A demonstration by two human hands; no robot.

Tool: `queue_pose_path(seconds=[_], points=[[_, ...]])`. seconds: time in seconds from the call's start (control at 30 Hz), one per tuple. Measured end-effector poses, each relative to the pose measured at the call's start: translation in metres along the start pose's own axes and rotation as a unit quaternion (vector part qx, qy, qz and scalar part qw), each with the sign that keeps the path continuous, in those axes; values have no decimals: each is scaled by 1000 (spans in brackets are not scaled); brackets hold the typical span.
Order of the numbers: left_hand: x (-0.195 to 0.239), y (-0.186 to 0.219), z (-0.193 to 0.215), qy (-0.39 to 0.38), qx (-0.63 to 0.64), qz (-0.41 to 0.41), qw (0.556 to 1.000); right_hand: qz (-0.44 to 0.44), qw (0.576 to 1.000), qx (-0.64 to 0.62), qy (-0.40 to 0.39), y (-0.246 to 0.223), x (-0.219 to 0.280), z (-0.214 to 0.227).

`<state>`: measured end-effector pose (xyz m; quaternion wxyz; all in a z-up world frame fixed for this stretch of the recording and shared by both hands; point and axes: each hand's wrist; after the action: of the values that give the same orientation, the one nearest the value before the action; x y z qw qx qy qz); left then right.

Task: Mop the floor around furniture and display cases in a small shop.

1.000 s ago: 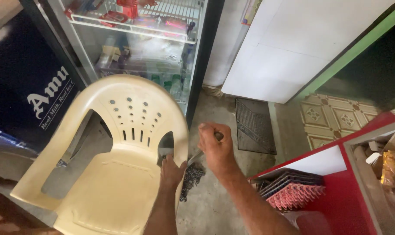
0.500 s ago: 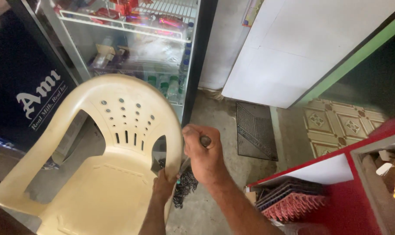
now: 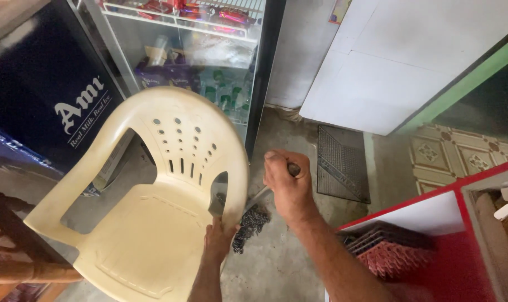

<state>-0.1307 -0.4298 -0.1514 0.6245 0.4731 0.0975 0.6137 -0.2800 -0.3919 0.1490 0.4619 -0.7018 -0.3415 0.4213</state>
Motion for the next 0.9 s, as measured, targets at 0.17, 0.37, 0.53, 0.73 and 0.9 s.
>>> queue_pose_path(seconds=[0.17,0.37,0.53,0.73,0.9], points=[[4,-3,-4,11,54,-20,998,-5,999,23,-38,-5,3,-4],[0,-9,-36,47,86,-14,995,-35,999,3,-28,0,-13,9],[9,-15,-44,41,91,-9,995,-28,999,-29,-16,-1,-22,23],[24,-9,-35,32,86,-1,996,-22,1000,-6,-12,2,-24,20],[23,-14,-42,21,94,14,995,-23,1000,-7,-5,1,-31,25]])
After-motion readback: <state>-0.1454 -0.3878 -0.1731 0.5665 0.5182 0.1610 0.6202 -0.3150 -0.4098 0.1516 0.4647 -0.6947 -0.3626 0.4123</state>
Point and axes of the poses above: each hand's wrist, its own x-axis away from the middle knuckle, its own z-axis out of the back of the hand, y = z × x, and after that the axes turned 1 degree about z, right-handed
